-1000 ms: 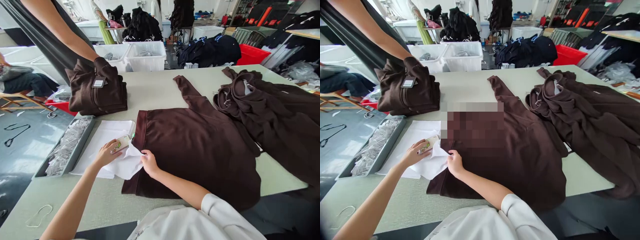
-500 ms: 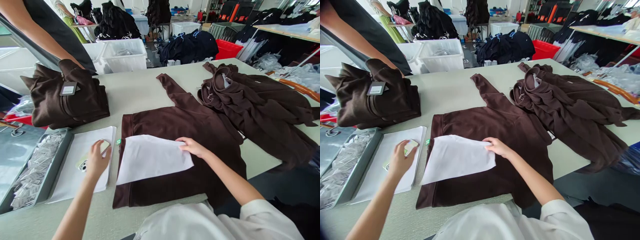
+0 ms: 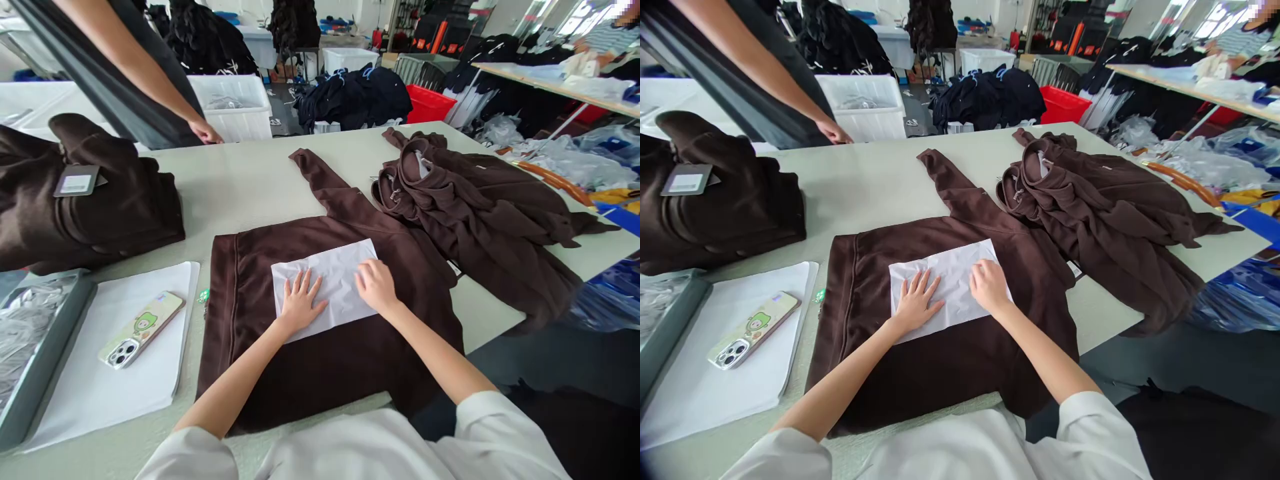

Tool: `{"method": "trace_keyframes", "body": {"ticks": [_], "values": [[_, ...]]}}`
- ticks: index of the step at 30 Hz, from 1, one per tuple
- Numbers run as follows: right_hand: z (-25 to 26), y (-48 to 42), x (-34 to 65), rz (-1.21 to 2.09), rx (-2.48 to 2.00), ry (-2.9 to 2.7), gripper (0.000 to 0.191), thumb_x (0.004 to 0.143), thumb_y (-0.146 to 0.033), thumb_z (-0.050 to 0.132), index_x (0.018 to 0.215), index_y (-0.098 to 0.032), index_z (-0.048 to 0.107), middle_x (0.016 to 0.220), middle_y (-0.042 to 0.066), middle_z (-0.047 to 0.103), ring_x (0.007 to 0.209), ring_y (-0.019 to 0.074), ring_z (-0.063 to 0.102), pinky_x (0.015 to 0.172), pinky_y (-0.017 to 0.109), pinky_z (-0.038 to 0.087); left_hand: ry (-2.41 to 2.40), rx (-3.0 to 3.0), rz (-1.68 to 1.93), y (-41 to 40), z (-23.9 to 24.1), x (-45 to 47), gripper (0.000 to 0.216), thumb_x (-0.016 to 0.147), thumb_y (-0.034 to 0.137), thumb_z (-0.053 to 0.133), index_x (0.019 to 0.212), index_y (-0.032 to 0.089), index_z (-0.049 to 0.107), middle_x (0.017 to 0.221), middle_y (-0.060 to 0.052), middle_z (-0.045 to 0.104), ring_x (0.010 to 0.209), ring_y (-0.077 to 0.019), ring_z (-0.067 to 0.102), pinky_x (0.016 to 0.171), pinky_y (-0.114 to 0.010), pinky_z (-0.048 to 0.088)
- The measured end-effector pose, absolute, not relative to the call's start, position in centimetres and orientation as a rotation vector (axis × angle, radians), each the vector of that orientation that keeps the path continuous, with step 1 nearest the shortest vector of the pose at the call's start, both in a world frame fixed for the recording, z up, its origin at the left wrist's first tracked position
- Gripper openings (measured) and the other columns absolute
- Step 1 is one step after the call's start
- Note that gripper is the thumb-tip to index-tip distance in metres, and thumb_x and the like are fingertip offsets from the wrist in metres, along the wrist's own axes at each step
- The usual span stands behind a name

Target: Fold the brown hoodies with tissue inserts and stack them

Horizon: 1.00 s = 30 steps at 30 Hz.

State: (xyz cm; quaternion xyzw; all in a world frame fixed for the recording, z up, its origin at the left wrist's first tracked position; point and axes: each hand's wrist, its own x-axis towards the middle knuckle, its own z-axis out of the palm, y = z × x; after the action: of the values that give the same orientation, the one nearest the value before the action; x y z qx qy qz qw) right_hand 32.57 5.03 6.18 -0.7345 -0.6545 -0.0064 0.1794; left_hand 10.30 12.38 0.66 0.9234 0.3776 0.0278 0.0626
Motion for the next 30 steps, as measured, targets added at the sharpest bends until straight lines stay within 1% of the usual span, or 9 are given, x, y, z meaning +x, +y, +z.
{"method": "trace_keyframes", "body": {"ticks": [4, 7, 13, 16, 18, 21, 24, 27, 30], "values": [[2.9, 5.8, 31.1, 0.126, -2.098, -1.916, 0.044, 0.089, -0.042, 0.041, 0.128, -0.023, 0.049, 0.142, 0.009, 0.036, 0.132, 0.0344, 0.024, 0.104, 0.058, 0.022, 1.270, 2.747, 0.146, 14.1, 1.0, 7.4, 0.068, 0.085, 0.062, 0.035, 0.142, 0.027, 0.029, 0.151, -0.007, 0.018, 0.138, -0.0293, 0.015, 0.109, -0.054, 0.013], [1.0, 5.9, 31.6, 0.123, -2.279, -1.910, 0.054, 0.091, -0.049, 0.032, 0.139, -0.024, 0.038, 0.148, 0.009, 0.026, 0.136, 0.0368, 0.015, 0.103, 0.061, 0.015, 1.549, 2.612, 0.149, 16.1, 1.7, 3.3, 0.067, 0.086, 0.059, 0.035, 0.141, 0.021, 0.032, 0.149, -0.009, 0.022, 0.137, -0.0261, 0.020, 0.111, -0.049, 0.013], [-0.5, 7.9, 30.8, 0.045, -2.363, -2.007, 0.064, 0.089, -0.057, 0.015, 0.142, -0.026, 0.031, 0.151, 0.007, 0.021, 0.136, 0.0357, 0.015, 0.103, 0.060, 0.018, 1.731, 2.457, 0.161, 17.1, 2.4, -3.6, 0.063, 0.090, 0.056, 0.029, 0.141, 0.020, 0.031, 0.149, -0.006, 0.025, 0.137, -0.0225, 0.018, 0.113, -0.047, 0.010], [-0.7, 8.4, 29.2, 0.044, -2.326, -2.055, 0.068, 0.087, -0.060, 0.011, 0.143, -0.026, 0.030, 0.151, 0.007, 0.020, 0.136, 0.0355, 0.014, 0.103, 0.060, 0.018, 1.756, 2.405, 0.226, 16.2, 2.5, -4.7, 0.058, 0.091, 0.050, 0.034, 0.139, 0.019, 0.036, 0.147, -0.008, 0.029, 0.136, -0.0226, 0.022, 0.113, -0.045, 0.011], [-0.8, 8.5, 28.6, 0.040, -2.313, -2.068, 0.069, 0.087, -0.060, 0.011, 0.143, -0.025, 0.030, 0.151, 0.007, 0.020, 0.136, 0.0356, 0.015, 0.103, 0.059, 0.018, 1.768, 2.366, 0.354, 15.6, 3.2, -5.6, 0.049, 0.090, 0.044, 0.040, 0.133, 0.020, 0.043, 0.143, -0.006, 0.038, 0.133, -0.0203, 0.028, 0.112, -0.038, 0.016], [-1.0, 8.6, 28.7, 0.013, -2.305, -2.075, 0.070, 0.086, -0.061, 0.012, 0.142, -0.025, 0.031, 0.150, 0.007, 0.022, 0.136, 0.0349, 0.017, 0.103, 0.057, 0.020, 1.970, 2.210, 0.566, 15.2, 5.1, -9.4, 0.035, 0.092, 0.029, 0.039, 0.122, 0.019, 0.051, 0.131, -0.006, 0.050, 0.124, -0.0167, 0.041, 0.104, -0.029, 0.028], [-1.3, 8.5, 29.5, -0.038, -2.271, -2.095, 0.069, 0.085, -0.060, 0.013, 0.142, -0.026, 0.033, 0.149, 0.006, 0.024, 0.135, 0.0331, 0.019, 0.103, 0.054, 0.023, 2.424, 1.823, 0.681, 15.5, 7.4, -16.6, 0.030, 0.089, 0.016, 0.035, 0.114, 0.010, 0.052, 0.120, -0.017, 0.054, 0.115, -0.0243, 0.046, 0.096, -0.037, 0.036], [-1.7, 8.4, 30.4, -0.086, -2.227, -2.104, 0.068, 0.085, -0.059, 0.014, 0.141, -0.024, 0.035, 0.148, 0.006, 0.027, 0.135, 0.0302, 0.023, 0.103, 0.050, 0.025, 2.752, 1.385, 0.708, 15.7, 9.2, -24.3, 0.027, 0.087, 0.015, 0.037, 0.106, 0.007, 0.055, 0.114, -0.024, 0.053, 0.112, -0.0324, 0.046, 0.089, -0.047, 0.038], [-2.2, 8.5, 30.7, -0.129, -2.222, -2.097, 0.067, 0.086, -0.057, 0.016, 0.140, -0.024, 0.037, 0.148, 0.007, 0.029, 0.134, 0.0287, 0.025, 0.105, 0.048, 0.026, 2.817, 1.186, 0.685, 15.4, 10.5, -29.0, 0.020, 0.087, 0.020, 0.046, 0.098, 0.009, 0.057, 0.099, -0.017, 0.059, 0.097, -0.0273, 0.054, 0.079, -0.044, 0.045]]}}
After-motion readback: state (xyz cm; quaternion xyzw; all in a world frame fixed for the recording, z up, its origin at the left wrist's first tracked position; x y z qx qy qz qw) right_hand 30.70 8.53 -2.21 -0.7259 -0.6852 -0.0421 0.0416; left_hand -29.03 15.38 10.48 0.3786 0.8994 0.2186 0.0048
